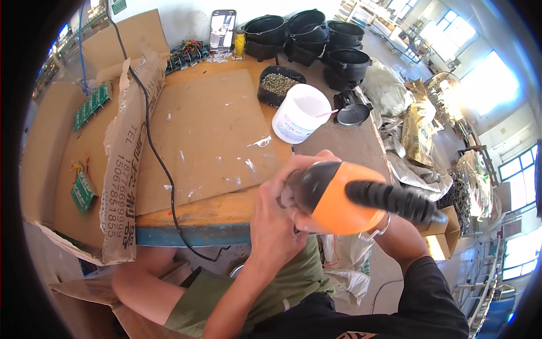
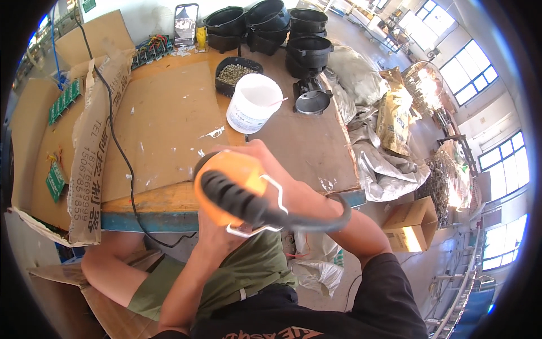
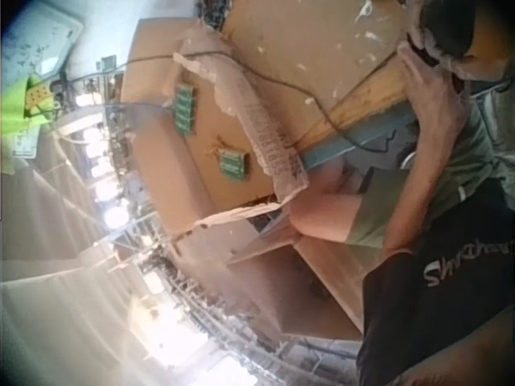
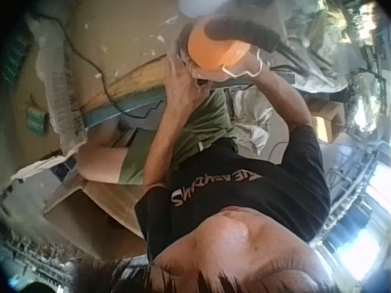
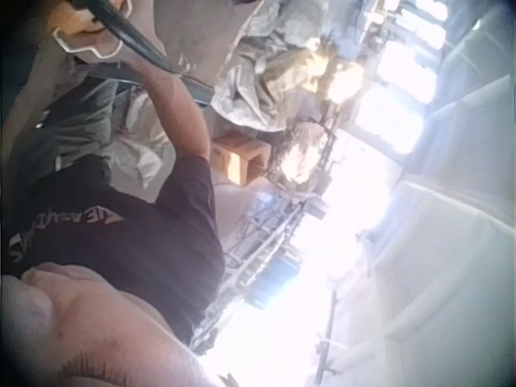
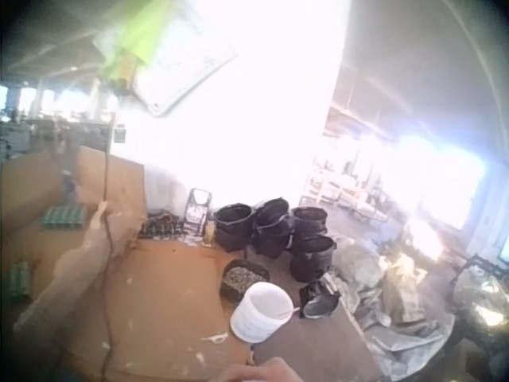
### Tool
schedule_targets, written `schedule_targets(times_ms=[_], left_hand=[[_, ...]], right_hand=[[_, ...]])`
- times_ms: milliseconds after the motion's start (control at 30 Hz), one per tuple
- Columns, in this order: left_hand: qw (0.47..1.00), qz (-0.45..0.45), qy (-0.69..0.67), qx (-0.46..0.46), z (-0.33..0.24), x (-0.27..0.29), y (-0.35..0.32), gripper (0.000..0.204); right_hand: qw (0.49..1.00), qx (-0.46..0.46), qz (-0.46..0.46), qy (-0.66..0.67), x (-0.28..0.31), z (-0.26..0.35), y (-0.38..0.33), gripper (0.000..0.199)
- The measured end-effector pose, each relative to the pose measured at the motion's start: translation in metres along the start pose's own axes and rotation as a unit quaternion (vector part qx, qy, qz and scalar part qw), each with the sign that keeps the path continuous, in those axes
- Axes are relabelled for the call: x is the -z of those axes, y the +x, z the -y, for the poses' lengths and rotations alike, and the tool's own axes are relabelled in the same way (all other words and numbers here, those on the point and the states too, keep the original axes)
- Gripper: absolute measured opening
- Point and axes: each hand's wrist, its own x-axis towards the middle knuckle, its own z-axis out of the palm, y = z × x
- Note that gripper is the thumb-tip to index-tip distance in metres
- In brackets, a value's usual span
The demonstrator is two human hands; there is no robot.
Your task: The person assembles electronics by applying adhesive to circuit boards using a spoon and then securing the boards into a plastic housing with a screwdriver.
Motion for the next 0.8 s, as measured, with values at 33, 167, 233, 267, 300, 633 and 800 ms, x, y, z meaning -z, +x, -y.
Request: schedule_targets(times_ms=[33,167,233,267,300,633,800], left_hand=[[0.999,0.016,0.039,-0.006,-0.004,0.002,0.002,0.053],[0.999,-0.002,0.043,-0.029,0.001,-0.006,0.002,0.048],[1.000,-0.003,0.029,-0.013,-0.002,-0.004,0.003,0.046],[0.998,0.007,0.069,-0.014,-0.011,0.004,0.006,0.046],[0.996,0.019,0.089,-0.015,-0.015,0.006,0.009,0.041],[0.992,0.046,0.119,0.007,-0.021,0.004,0.012,0.031],[0.991,0.043,0.129,0.002,-0.023,0.004,0.014,0.029]], right_hand=[[0.999,0.018,-0.004,-0.032,0.006,-0.006,-0.002,0.046],[0.991,0.083,0.001,-0.101,0.010,-0.016,-0.002,0.046],[0.991,0.089,-0.009,-0.096,0.014,-0.017,-0.003,0.049],[0.994,0.062,-0.021,-0.089,0.018,-0.011,-0.010,0.044],[0.995,0.037,-0.033,-0.083,0.023,-0.005,-0.016,0.039],[0.967,0.136,-0.182,0.110,0.027,-0.029,-0.034,0.041],[0.947,0.144,-0.212,0.195,0.026,-0.034,-0.035,0.039]])
